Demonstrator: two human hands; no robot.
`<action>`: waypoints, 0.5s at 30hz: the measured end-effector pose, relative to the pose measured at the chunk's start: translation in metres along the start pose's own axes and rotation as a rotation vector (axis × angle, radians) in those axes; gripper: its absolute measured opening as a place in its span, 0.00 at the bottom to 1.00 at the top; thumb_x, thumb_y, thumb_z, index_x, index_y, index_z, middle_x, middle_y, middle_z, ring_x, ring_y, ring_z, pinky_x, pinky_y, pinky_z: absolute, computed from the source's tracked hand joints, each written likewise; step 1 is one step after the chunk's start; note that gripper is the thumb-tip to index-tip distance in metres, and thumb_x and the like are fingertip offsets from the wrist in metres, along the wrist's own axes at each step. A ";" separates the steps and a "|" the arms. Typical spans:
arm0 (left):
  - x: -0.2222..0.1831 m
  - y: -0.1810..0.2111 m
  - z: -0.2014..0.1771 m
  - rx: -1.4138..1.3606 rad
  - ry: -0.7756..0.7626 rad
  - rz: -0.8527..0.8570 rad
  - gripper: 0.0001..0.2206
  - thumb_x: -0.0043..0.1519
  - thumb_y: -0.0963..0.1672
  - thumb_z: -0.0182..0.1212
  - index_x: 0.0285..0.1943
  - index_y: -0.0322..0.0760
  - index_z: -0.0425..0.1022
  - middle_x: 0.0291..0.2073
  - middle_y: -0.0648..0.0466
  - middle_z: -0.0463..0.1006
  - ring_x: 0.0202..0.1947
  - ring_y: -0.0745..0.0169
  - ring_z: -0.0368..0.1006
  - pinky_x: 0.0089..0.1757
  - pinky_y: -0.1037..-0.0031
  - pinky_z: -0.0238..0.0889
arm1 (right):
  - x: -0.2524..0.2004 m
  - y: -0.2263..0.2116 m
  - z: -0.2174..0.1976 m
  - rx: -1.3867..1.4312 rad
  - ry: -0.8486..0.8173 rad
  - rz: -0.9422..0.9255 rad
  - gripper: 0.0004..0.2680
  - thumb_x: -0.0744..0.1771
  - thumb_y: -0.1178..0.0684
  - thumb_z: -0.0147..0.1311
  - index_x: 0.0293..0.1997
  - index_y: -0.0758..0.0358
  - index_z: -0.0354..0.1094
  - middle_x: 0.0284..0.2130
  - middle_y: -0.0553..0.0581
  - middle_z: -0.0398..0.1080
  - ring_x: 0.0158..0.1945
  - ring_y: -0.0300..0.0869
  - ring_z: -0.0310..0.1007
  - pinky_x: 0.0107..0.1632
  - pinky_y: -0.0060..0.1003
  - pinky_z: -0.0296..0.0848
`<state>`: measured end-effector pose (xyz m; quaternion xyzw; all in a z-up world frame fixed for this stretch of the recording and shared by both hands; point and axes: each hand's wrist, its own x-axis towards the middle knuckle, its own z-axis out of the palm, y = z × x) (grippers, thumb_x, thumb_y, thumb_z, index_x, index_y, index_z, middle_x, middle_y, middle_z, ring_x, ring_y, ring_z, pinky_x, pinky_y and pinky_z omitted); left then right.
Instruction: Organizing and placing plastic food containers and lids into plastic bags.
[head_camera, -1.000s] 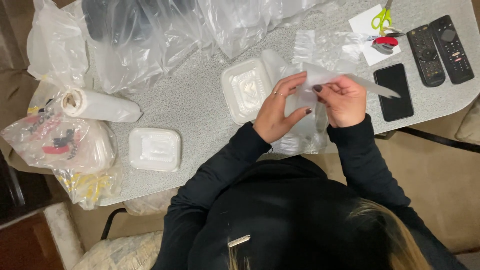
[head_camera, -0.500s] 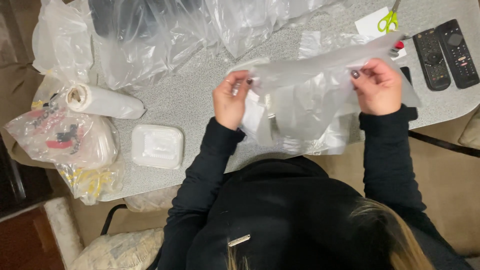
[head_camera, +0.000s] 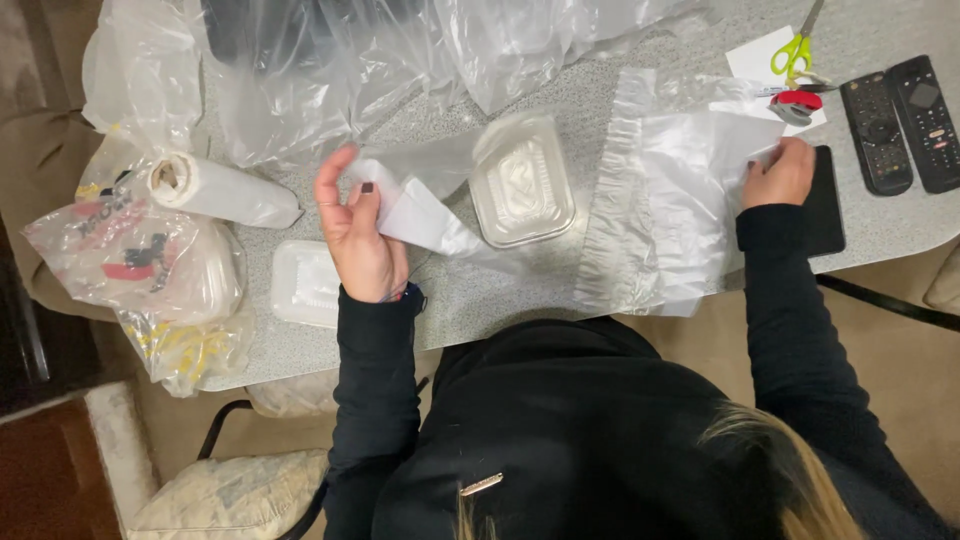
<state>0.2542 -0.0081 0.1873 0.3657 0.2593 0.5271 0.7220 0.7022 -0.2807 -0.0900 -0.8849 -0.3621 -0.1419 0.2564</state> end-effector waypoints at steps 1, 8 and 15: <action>-0.003 -0.001 -0.007 -0.001 0.005 0.007 0.18 0.66 0.32 0.45 0.63 0.35 0.67 0.52 0.46 0.76 0.48 0.64 0.76 0.53 0.74 0.71 | 0.006 -0.034 -0.024 0.004 0.000 -0.007 0.16 0.60 0.66 0.66 0.49 0.70 0.66 0.38 0.61 0.68 0.40 0.53 0.69 0.43 0.46 0.69; -0.029 -0.023 -0.028 -0.028 -0.107 -0.144 0.20 0.70 0.31 0.43 0.71 0.23 0.69 0.64 0.43 0.74 0.45 0.67 0.74 0.44 0.77 0.67 | 0.019 -0.217 -0.152 0.779 -0.230 -0.132 0.23 0.67 0.62 0.66 0.69 0.63 0.58 0.65 0.61 0.64 0.70 0.50 0.63 0.72 0.46 0.63; -0.051 0.018 0.021 -0.050 -0.429 -0.428 0.31 0.53 0.31 0.44 0.71 0.25 0.63 0.58 0.47 0.77 0.58 0.61 0.73 0.60 0.72 0.64 | 0.046 -0.318 -0.183 0.997 -0.495 -0.597 0.44 0.59 0.52 0.75 0.80 0.53 0.38 0.77 0.64 0.43 0.82 0.57 0.37 0.81 0.55 0.44</action>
